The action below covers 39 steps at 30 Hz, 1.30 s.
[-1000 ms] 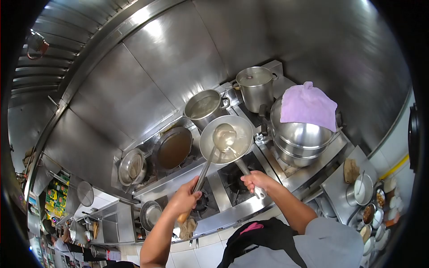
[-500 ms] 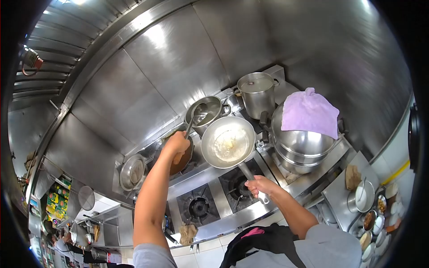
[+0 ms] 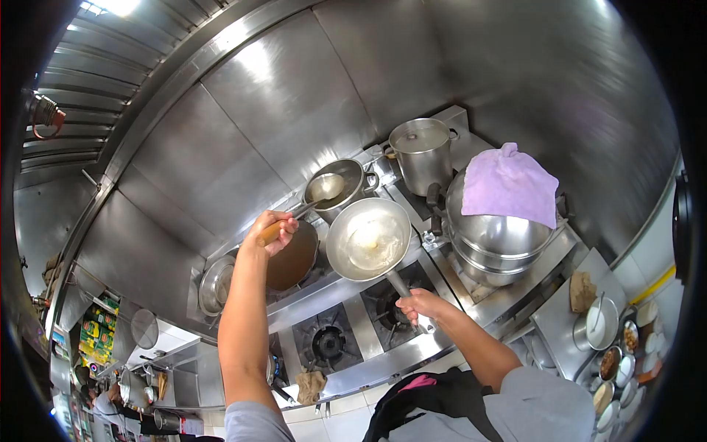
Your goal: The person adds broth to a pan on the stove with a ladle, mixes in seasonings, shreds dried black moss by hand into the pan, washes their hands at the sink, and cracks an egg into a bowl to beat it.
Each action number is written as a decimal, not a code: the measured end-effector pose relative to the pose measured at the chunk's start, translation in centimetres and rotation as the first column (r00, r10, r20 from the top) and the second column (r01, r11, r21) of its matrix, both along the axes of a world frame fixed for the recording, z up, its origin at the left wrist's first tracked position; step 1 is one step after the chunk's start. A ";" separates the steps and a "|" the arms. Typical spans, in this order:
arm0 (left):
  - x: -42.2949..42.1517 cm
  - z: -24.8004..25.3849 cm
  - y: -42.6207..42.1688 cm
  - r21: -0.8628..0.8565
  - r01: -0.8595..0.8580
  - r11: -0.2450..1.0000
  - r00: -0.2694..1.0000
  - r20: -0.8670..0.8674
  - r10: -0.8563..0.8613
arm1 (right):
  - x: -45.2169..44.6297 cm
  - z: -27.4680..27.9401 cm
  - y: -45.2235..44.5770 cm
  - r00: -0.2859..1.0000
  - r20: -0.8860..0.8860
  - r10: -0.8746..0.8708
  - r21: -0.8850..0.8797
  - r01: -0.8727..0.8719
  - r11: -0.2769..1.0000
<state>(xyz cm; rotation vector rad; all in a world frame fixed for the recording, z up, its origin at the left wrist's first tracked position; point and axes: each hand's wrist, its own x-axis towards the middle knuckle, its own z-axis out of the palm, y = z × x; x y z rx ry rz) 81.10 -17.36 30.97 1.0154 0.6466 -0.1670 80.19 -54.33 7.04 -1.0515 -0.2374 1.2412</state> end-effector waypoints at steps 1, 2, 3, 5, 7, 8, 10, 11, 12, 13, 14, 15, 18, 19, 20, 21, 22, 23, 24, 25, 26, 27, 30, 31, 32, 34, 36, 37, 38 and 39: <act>-0.9 0.8 -0.7 -0.037 0.004 0.999 1.000 0.028 -0.003 | 0.1 0.1 0.0 1.000 0.009 -0.006 -0.012 0.006 1.000; -2.0 1.5 -1.4 -0.033 0.008 0.999 0.998 0.056 -0.006 | 0.2 0.2 0.1 1.000 0.006 -0.005 -0.013 0.005 1.000; -2.9 2.1 -2.0 -0.034 0.007 0.999 0.999 0.052 -0.005 | 0.2 0.4 0.2 1.000 0.006 -0.022 -0.020 0.022 1.000; -4.7 2.7 -2.6 -0.075 0.017 0.997 0.992 0.125 -0.007 | 0.7 0.9 0.4 0.999 0.003 -0.037 -0.028 0.037 0.999; -7.2 2.6 -3.7 -0.097 0.052 0.994 0.988 0.150 -0.037 | 0.8 1.1 0.5 1.000 -0.006 -0.021 0.017 0.022 1.000; -8.5 2.7 -4.7 -0.096 0.056 0.994 0.986 0.161 -0.040 | 0.9 1.1 0.6 1.000 -0.024 -0.019 0.030 0.020 0.999; -10.6 2.0 -5.9 -0.034 0.019 0.999 0.990 0.138 -0.014 | 1.1 2.0 0.7 0.999 -0.038 -0.026 0.030 0.027 0.999; -11.4 1.4 -6.4 -0.070 0.044 0.997 0.991 0.126 -0.034 | 1.0 2.2 0.7 0.998 -0.050 -0.033 0.032 0.035 0.999; -12.4 0.8 -7.0 -0.025 0.055 0.998 0.993 0.105 -0.052 | 0.9 2.2 0.7 0.998 -0.054 -0.032 0.036 0.034 0.999; -13.3 0.1 -7.6 0.021 0.068 0.997 0.994 0.083 -0.069 | 0.8 2.1 0.6 0.998 -0.055 -0.032 0.035 0.034 0.999; -14.2 -0.8 -8.2 0.087 0.069 0.994 0.996 0.053 -0.074 | 0.7 1.9 0.6 0.999 -0.043 -0.014 0.034 0.015 0.999; -15.0 -1.6 -8.9 0.153 0.072 0.986 0.997 0.023 -0.076 | 0.6 1.8 0.6 1.000 -0.031 0.005 0.033 -0.004 0.999; -16.2 -2.7 -10.4 0.340 0.186 0.922 0.982 -0.085 -0.166 | 0.5 1.7 0.2 1.000 -0.031 0.001 0.022 0.000 1.000; -16.5 -2.5 -11.2 0.404 0.228 0.886 0.972 -0.147 -0.183 | 0.6 1.7 0.1 0.999 -0.034 -0.002 0.021 0.003 1.000; -16.8 -2.5 -11.7 0.403 0.233 0.885 0.971 -0.150 -0.187 | 0.7 1.7 -0.1 1.000 -0.029 0.003 0.020 -0.003 1.000; -17.2 -2.6 -12.2 0.561 0.322 0.762 0.946 -0.221 -0.237 | 0.9 1.7 -0.3 1.000 -0.024 0.009 0.019 -0.009 1.000; -17.5 -2.8 -12.4 0.688 0.404 0.603 0.915 -0.299 -0.271 | 0.9 1.8 -0.4 1.000 -0.027 0.006 0.019 -0.006 1.000; -18.1 -3.2 -12.3 0.687 0.408 0.602 0.913 -0.302 -0.274 | 1.0 1.9 -0.6 1.000 -0.026 0.008 0.019 -0.008 1.000; -18.7 -3.3 -12.2 0.847 0.420 0.327 0.896 -0.327 -0.302 | 0.9 2.1 -0.7 1.000 -0.025 0.010 0.019 -0.009 1.000; -18.9 -3.3 -12.1 0.923 0.376 0.083 0.888 -0.334 -0.316 | 0.8 2.1 -1.0 1.000 -0.029 0.007 0.018 -0.006 1.000; -19.0 -3.1 -12.2 0.937 0.303 -0.175 0.891 -0.344 -0.297 | 0.5 2.1 -1.2 0.999 -0.037 0.002 0.016 -0.001 1.000; -18.3 -2.5 -12.2 0.937 0.303 -0.175 0.891 -0.344 -0.295 | 0.4 2.1 -1.4 0.999 -0.040 0.002 0.014 -0.001 1.000; -13.5 -0.4 -11.1 0.920 0.260 -0.294 0.927 -0.323 -0.190 | 0.8 1.4 -2.1 1.000 -0.006 0.015 0.016 -0.014 1.000; -11.1 -0.4 -10.1 0.912 0.251 -0.324 0.935 -0.315 -0.163 | 0.9 1.5 -2.3 1.000 -0.001 0.019 0.015 -0.019 1.000; -8.7 -0.8 -8.8 0.887 0.275 -0.371 0.928 -0.346 -0.138 | 0.9 1.9 -2.6 1.000 0.012 0.016 0.012 -0.016 1.000; -4.1 -2.7 -5.5 0.865 0.303 -0.401 0.920 -0.375 -0.114 | 0.8 2.4 -2.8 0.999 0.030 0.018 0.009 -0.018 1.000; -1.6 -2.7 -4.7 0.872 0.303 -0.385 0.922 -0.370 -0.113 | 0.5 2.6 -2.8 1.000 0.006 0.014 -0.008 -0.014 1.000; -0.5 -2.2 -5.5 0.906 0.374 -0.196 0.912 -0.398 -0.098 | 0.4 2.4 -2.8 1.000 0.009 0.014 -0.005 -0.014 1.000; 0.4 -1.6 -5.9 0.903 0.429 0.001 0.900 -0.427 -0.090 | 0.4 2.2 -2.7 0.999 0.018 0.030 0.006 -0.030 1.000; 1.3 -2.0 -5.2 0.905 0.426 -0.002 0.901 -0.425 -0.089 | 0.5 2.0 -2.7 0.999 0.027 0.045 0.017 -0.046 0.999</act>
